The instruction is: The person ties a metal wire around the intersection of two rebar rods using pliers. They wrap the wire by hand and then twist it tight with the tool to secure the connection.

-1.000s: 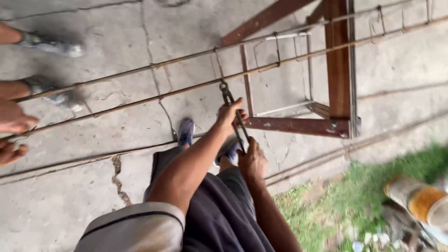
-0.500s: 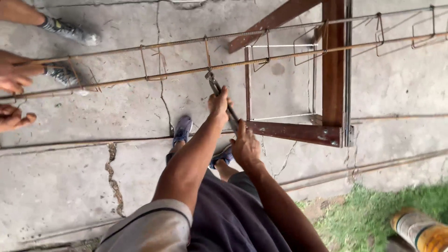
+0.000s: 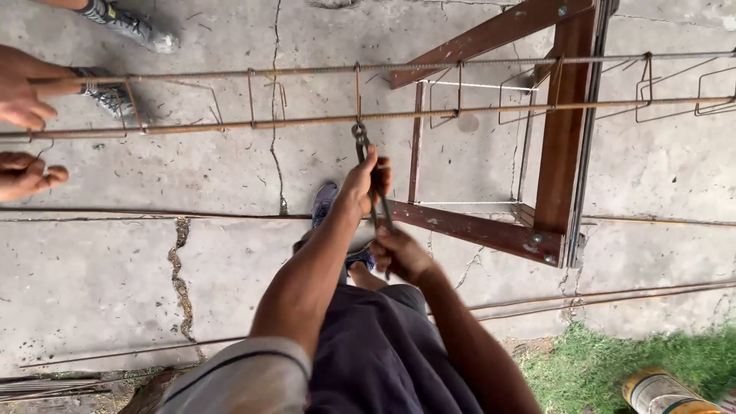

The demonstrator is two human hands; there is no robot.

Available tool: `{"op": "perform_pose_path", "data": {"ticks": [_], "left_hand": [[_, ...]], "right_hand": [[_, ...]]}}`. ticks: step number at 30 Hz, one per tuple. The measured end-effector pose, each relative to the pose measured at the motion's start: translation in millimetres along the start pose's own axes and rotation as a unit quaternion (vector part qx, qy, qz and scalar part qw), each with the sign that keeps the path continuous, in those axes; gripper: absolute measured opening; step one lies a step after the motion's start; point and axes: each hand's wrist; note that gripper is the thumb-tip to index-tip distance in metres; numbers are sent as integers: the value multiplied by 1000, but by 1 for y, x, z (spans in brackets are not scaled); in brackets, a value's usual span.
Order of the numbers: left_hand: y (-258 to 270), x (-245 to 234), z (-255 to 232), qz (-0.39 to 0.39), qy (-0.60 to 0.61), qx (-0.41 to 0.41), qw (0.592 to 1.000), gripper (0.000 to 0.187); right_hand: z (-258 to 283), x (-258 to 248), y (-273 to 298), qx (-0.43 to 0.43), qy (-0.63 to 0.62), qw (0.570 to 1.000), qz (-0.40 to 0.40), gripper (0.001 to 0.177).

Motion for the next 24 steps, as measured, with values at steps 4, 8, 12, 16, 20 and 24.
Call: {"op": "perform_pose_path", "data": {"ticks": [4,8,12,16,20,24], "left_hand": [[3,-5,6,-97,-85,27,991,49],[-21,24,26,-236,-189,-33,953,59],[4,17,-20,59,11,-115,991,52],[11,-18,-16,177,47,-167,969,52],[-23,-18,-16,30,3,-116,993,63],[-19,14,-24,-99,-93,-69,988,55]], "right_hand": [[-58,-11,-56,24,221,947,-232,39],[-38,-5,-25,15,596,719,-357,26],[12,19,7,12,584,738,-340,50],[-7,29,6,22,109,980,-166,65],[12,57,-4,44,466,828,-308,32],[42,92,14,57,637,713,-289,50]]}}
Point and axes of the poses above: each hand's wrist, its own y-axis away from the middle knuckle, its own x-axis out of the palm, z = x × y, and after that the axes turned 1 degree about -x, right-handed
